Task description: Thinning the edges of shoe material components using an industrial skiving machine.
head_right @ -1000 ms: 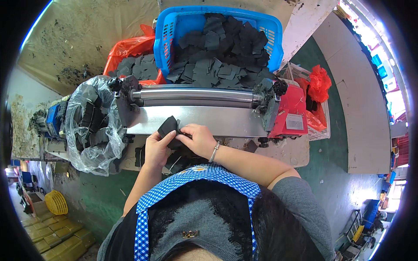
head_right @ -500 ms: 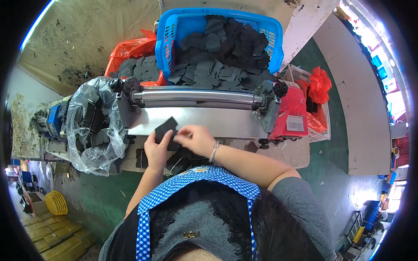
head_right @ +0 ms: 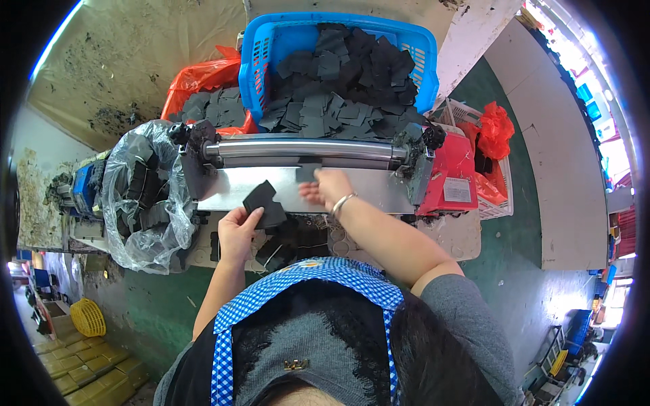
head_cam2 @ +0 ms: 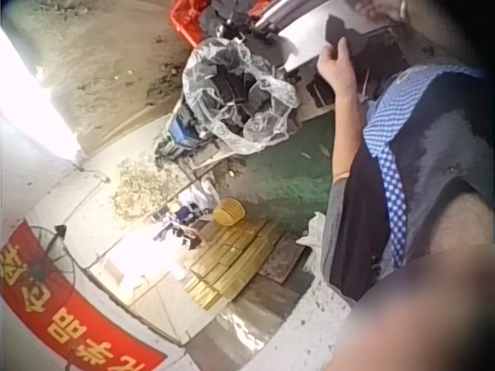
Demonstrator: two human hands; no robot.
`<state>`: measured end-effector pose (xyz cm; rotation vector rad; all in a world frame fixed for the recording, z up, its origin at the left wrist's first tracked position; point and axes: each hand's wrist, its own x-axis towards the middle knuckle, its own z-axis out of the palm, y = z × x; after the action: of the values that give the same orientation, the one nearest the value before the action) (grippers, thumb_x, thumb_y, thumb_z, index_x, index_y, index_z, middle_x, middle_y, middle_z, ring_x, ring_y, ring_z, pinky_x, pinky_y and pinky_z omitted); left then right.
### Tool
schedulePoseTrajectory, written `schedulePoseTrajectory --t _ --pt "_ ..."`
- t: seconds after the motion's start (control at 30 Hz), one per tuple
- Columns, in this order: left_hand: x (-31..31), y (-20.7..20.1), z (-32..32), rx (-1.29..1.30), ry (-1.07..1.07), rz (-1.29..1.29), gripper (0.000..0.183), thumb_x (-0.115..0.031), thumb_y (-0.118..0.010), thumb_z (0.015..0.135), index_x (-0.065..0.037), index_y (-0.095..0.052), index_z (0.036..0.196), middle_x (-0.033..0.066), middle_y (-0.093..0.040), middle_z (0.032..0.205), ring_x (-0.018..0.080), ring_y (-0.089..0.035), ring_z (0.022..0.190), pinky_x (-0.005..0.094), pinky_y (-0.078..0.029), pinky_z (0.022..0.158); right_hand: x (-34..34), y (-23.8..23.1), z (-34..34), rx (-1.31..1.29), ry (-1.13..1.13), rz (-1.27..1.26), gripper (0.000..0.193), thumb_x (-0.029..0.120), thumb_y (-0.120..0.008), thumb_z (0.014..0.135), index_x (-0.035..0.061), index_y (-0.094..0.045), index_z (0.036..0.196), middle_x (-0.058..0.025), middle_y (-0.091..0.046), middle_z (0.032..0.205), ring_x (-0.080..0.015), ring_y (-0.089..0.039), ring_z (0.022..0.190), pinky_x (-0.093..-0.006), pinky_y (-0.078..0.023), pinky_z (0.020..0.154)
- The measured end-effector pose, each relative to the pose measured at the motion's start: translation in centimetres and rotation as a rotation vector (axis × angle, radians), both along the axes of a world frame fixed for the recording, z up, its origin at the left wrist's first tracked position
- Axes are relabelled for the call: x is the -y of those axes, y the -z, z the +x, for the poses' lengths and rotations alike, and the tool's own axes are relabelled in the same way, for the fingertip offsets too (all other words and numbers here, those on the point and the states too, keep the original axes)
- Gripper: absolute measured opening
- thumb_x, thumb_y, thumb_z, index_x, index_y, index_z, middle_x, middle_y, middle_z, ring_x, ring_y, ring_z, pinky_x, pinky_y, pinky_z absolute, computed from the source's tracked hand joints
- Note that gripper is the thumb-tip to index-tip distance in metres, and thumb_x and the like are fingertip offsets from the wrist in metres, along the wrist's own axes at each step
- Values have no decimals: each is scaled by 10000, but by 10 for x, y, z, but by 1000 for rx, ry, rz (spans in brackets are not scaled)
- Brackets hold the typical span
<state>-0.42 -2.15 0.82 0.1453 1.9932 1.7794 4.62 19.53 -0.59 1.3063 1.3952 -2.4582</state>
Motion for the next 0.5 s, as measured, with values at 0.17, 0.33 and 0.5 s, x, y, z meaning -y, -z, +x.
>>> schedulePoseTrajectory --t 0.17,0.33,0.5 --pt "-7 11 1 -142 -25 -62 221 -152 -713 782 -4 -586 680 -26 -543 579 25 -454 515 188 -382 469 34 -9 16 -249 -431 404 222 206 -588 876 -2 -612 951 -111 -657 807 -137 -630 617 -241 -498 518" --pt "-14 6 4 180 34 181 137 -129 -693 797 -32 -630 723 -22 -571 633 37 -470 519 183 -378 475 45 -5 21 -267 -505 385 216 176 -603 864 -18 -631 955 -90 -650 808 -151 -648 664 -232 -513 575" --pt "-11 7 -3 -58 -95 -18 210 -162 -722 780 -21 -597 688 -30 -538 601 23 -451 482 184 -390 423 1 -4 9 18 -116 163 261 199 -600 871 -43 -610 969 -95 -646 782 -138 -637 623 -212 -507 548"
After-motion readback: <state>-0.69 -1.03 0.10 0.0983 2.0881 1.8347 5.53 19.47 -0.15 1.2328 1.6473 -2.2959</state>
